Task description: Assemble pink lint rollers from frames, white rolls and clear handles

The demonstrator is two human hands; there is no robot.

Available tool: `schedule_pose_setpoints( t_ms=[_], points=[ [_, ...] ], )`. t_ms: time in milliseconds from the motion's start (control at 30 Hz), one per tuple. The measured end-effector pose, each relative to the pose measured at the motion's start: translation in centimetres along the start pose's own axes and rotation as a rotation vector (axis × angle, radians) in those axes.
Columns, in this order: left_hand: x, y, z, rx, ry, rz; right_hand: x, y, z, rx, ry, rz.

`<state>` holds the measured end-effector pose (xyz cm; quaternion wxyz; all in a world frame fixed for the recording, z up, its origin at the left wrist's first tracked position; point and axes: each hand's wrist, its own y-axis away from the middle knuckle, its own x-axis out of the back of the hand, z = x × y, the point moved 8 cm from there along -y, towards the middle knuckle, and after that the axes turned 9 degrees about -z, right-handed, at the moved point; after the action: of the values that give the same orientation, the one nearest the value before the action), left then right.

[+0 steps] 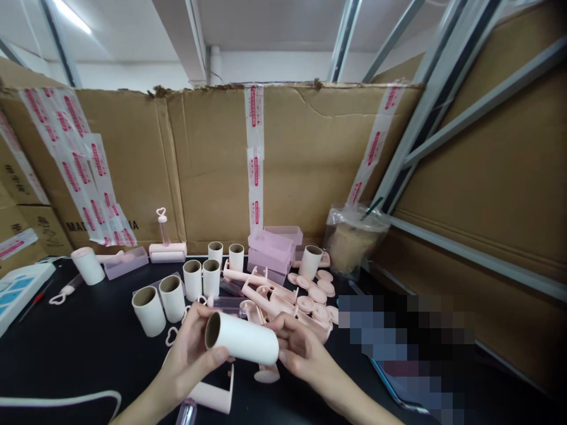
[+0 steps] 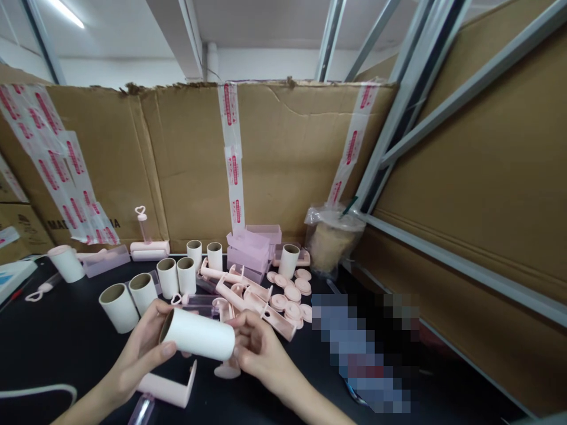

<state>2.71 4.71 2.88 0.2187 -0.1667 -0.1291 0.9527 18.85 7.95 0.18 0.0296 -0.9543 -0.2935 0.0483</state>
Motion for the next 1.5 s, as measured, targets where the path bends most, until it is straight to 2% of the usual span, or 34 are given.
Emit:
schedule_pose_setpoints(
  t_ms=[133,300,900,1167,1300,1500],
  points=[
    [-0.6,0.2,-0.5,0.042,0.066,-0.052,0.8,0.4,-1.0,0.048,0.085,0.087],
    [0.0,0.4,-0.1,-0.010,-0.007,-0.011,0.1,0.4,-0.9,0.053,-0.122,-0.059],
    [0.1,0.0,0.2,-0.038,-0.004,-0.028,-0.5,0.5,-0.2,0.018,-0.260,-0.096],
    [0.3,0.2,-0.1,-0.012,-0.017,-0.044,-0.4,0.5,0.0,0.015,-0.250,-0.111],
    [0.3,0.3,-0.3,-0.021,-0.054,-0.048,-0.9,0.6,0.0,-0.037,-0.236,-0.139],
    [-0.4,0.4,-0.6,-0.015,-0.028,-0.072,-0.7,0.6,-0.8,-0.015,-0.113,-0.088]
  ],
)
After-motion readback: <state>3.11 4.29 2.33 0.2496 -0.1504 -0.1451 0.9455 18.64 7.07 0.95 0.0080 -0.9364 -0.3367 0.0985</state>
